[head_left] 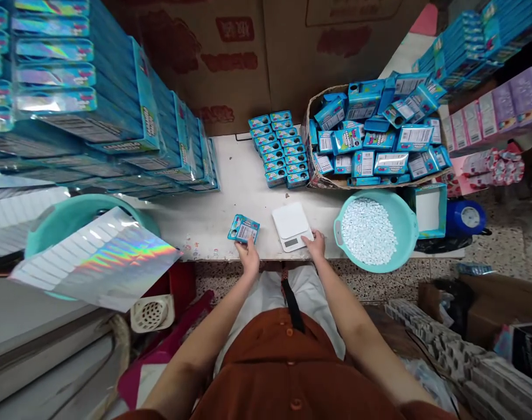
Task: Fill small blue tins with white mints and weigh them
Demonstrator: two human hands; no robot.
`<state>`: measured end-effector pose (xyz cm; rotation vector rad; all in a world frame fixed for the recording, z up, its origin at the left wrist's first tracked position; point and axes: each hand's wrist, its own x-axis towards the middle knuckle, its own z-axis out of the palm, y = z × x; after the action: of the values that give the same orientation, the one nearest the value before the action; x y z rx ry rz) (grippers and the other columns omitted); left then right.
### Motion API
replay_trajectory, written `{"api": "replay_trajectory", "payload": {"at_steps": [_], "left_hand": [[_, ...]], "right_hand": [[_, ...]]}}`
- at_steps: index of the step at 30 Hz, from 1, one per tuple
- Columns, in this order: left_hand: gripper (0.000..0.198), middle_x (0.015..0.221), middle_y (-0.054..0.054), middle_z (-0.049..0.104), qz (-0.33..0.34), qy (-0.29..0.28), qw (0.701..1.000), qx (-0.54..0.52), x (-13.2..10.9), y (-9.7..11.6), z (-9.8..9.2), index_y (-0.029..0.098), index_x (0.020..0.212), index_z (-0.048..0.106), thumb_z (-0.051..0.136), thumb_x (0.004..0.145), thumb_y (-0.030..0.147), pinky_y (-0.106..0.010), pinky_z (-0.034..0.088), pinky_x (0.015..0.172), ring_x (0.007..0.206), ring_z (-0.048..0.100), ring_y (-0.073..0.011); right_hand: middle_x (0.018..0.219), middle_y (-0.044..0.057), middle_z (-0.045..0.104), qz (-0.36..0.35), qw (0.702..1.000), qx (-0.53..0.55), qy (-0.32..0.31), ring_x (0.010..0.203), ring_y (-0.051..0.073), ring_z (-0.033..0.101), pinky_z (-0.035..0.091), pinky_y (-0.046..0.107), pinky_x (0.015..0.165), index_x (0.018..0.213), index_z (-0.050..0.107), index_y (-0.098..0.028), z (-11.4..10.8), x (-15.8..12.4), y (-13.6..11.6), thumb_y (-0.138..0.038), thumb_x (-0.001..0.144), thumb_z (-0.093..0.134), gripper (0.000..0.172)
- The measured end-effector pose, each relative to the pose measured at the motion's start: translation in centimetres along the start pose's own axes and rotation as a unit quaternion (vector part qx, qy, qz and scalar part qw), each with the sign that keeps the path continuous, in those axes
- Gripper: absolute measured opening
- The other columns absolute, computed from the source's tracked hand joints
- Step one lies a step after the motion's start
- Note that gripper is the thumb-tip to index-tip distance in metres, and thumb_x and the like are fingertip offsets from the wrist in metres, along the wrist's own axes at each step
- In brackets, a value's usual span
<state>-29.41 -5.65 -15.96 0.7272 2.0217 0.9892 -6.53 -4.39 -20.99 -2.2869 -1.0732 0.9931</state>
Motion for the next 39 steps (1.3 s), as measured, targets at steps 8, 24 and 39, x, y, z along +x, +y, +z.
{"api": "replay_trajectory", "payload": {"at_steps": [8, 24, 39], "left_hand": [[0.03, 0.099, -0.008, 0.055, 0.041, 0.019, 0.988, 0.148, -2.9, -0.8, -3.8, 0.019, 0.093, 0.055, 0.05, 0.084, 0.047, -0.035, 0.045, 0.09, 0.098, 0.055, -0.0221], [0.043, 0.075, 0.0, 0.057, -0.003, -0.089, 0.995, 0.05, -4.2, -1.7, -6.9, 0.019, 0.099, 0.056, 0.065, 0.07, 0.05, -0.026, 0.049, 0.066, 0.068, 0.058, -0.0145], [0.039, 0.094, -0.007, 0.065, 0.018, -0.141, 0.99, -0.007, -4.5, 0.0, -6.5, 0.022, 0.098, 0.044, 0.067, 0.071, 0.04, -0.031, 0.052, 0.077, 0.085, 0.066, -0.0179]], "right_hand": [[0.079, 0.001, 0.061, 0.006, 0.993, 0.108, -0.042, 0.071, 0.015, 0.055, 0.049, 0.027, 0.058, 0.087, 0.06, -0.018, -0.9, 0.4, -0.4, -0.036, 0.06, 0.071, 0.034], [0.099, 0.007, 0.061, 0.076, 0.976, 0.206, -0.016, 0.078, 0.016, 0.058, 0.048, 0.027, 0.072, 0.106, 0.054, -0.016, -1.4, -4.6, 4.2, -0.048, 0.055, 0.071, 0.063], [0.096, 0.007, 0.064, 0.089, 0.977, 0.194, 0.011, 0.081, 0.019, 0.062, 0.047, 0.031, 0.08, 0.103, 0.057, -0.018, -2.1, -6.3, 5.2, -0.05, 0.058, 0.067, 0.056]]}}
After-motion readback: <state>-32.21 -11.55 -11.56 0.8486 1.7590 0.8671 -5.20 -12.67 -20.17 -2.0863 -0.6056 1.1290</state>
